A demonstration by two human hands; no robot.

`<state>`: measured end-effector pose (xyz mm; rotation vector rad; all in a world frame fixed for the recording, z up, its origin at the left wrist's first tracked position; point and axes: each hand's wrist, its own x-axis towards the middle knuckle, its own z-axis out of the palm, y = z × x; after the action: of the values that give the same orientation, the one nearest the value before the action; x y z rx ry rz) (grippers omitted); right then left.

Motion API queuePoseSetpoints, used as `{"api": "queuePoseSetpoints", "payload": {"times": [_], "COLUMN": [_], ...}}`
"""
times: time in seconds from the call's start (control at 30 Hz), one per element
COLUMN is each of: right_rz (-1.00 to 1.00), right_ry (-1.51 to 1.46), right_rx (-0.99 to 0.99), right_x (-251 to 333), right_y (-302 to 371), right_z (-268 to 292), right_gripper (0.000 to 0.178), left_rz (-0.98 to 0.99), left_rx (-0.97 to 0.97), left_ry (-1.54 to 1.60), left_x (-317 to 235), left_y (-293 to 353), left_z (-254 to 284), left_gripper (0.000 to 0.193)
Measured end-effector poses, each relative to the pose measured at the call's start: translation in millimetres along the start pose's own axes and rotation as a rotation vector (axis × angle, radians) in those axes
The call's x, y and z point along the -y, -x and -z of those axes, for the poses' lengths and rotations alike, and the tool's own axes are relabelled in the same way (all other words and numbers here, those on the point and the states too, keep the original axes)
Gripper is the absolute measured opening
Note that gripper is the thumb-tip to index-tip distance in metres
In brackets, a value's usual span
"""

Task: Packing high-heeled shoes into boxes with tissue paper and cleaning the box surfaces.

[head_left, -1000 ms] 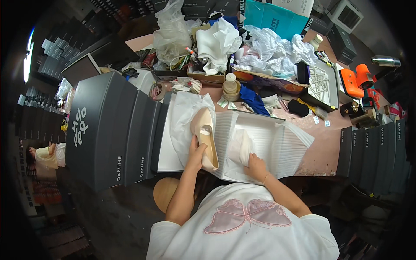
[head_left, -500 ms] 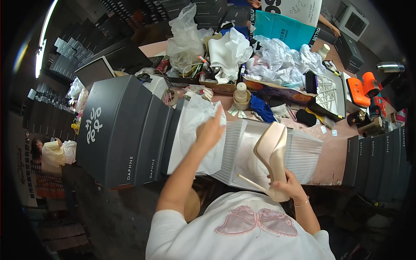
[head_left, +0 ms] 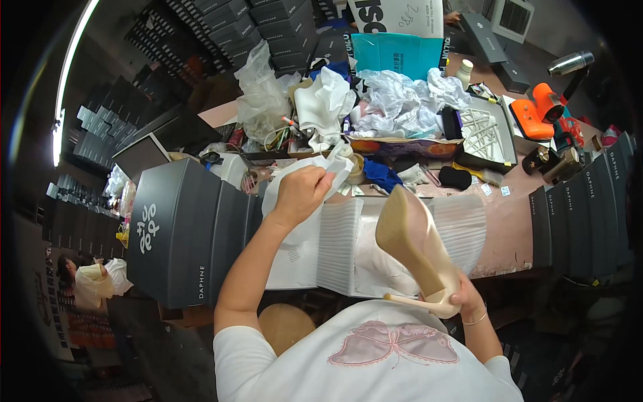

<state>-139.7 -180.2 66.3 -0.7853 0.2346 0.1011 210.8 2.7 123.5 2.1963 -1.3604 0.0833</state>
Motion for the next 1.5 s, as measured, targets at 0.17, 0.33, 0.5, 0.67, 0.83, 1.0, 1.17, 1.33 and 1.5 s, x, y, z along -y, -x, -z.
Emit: {"api": "queuePoseSetpoints", "payload": {"times": [0.17, 0.33, 0.5, 0.67, 0.83, 1.0, 1.17, 1.33, 1.5], "right_rz": [-0.095, -0.249, -0.229, -0.191, -0.204, -0.177, -0.146, -0.125, -0.215], "right_ry": [-0.110, -0.150, -0.156, -0.107, 0.116, 0.083, -0.089, -0.033, -0.317], "right_rx": [0.229, 0.351, 0.474, 0.158, 0.278, 0.436, 0.579, 0.437, 0.124], "right_x": [23.0, 9.3, -8.1, -26.7, -8.9, 10.7, 11.0, 0.0, -21.4], "right_y": [-30.5, -68.9, -114.5, -117.4, -80.2, -98.2, -109.2, -128.9, -130.4], "right_z": [-7.8, -26.0, -44.2, -26.1, -17.5, -15.4, -16.9, -44.4, -36.5], "right_gripper": [0.089, 0.090, 0.085, 0.076, 0.079, 0.083, 0.082, 0.066, 0.056], "left_rz": [-0.082, 0.128, -0.056, -0.037, -0.018, -0.168, -0.128, -0.267, -0.228], "left_rx": [-0.025, 0.168, 0.172, -0.054, 0.056, 0.226, 0.106, 0.002, -0.027], "left_ry": [-0.053, 0.274, 0.336, -0.213, -0.097, 0.090, 0.094, 0.265, 0.052], "left_x": [-42.3, -81.4, -83.0, -48.5, -45.0, -65.2, -70.5, -98.9, -84.4], "left_y": [40.1, 85.6, 110.1, 115.9, 101.8, 89.3, 94.1, 107.0, 91.1], "left_z": [32.3, 94.1, 116.8, 108.5, 84.2, 105.5, 127.1, 137.5, 116.7], "left_gripper": [0.012, 0.012, 0.016, 0.026, 0.040, 0.053, 0.051, 0.055, 0.055]}}
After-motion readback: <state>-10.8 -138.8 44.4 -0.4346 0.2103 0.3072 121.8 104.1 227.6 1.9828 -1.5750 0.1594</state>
